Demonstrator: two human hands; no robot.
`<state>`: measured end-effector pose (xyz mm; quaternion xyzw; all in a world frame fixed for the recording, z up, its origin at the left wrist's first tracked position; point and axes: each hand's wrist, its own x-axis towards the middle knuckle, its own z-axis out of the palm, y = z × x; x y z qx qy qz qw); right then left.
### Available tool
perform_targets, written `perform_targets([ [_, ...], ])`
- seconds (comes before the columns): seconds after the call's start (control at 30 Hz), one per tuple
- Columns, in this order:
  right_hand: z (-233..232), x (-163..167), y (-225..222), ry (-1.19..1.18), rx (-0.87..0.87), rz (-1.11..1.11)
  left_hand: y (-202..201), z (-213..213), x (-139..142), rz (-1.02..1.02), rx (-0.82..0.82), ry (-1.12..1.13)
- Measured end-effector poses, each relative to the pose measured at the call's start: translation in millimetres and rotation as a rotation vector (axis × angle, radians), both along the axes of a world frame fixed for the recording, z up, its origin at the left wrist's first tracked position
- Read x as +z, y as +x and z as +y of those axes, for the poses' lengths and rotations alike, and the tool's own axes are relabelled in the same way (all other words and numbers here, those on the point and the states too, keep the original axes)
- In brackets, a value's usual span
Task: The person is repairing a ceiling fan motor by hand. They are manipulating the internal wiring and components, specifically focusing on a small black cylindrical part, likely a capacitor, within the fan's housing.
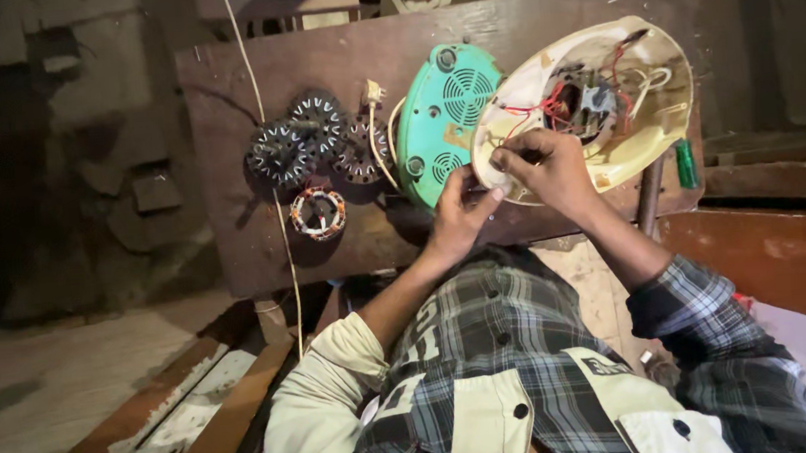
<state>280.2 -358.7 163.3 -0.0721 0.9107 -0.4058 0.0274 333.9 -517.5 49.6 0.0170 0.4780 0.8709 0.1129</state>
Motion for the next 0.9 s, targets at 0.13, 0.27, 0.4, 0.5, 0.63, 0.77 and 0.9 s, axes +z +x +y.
perform_targets([
  [0.13, 9.7, -10.3, -27.7, 0.055, 0.012, -0.007, -28.2, 7.2, -12.6, 0.003, -0.019, -0.054],
  [0.27, 34.4, 12.7, -40.7, 0.100, 0.103, 0.030, -39.5, 27.4, 2.0, 0.005, -0.028, -0.062],
  [0.4, 59.9, 43.5, -66.8, 0.317, 0.207, 0.144, -56.8, 53.6, 19.8, -0.009, 0.004, -0.174],
  [0.5, 98.7, 57.6, -91.3, 0.376, 0.452, 0.421, -65.3, 89.1, 27.8, -0.045, 0.044, -0.221],
  [0.63, 173.9, 55.9, -137.3, 0.322, 0.788, 0.438, -70.4, 152.1, 32.6, -0.037, 0.115, -0.223],
  [0.77, 247.2, 36.2, -184.2, 0.432, 0.980, 0.379, -82.0, 230.5, 29.8, -0.007, 0.260, -0.243],
  [0.9, 302.5, 27.0, -212.9, 0.349, 1.088, 0.424, -84.3, 308.1, 28.8, -0.117, 0.439, -0.313],
])
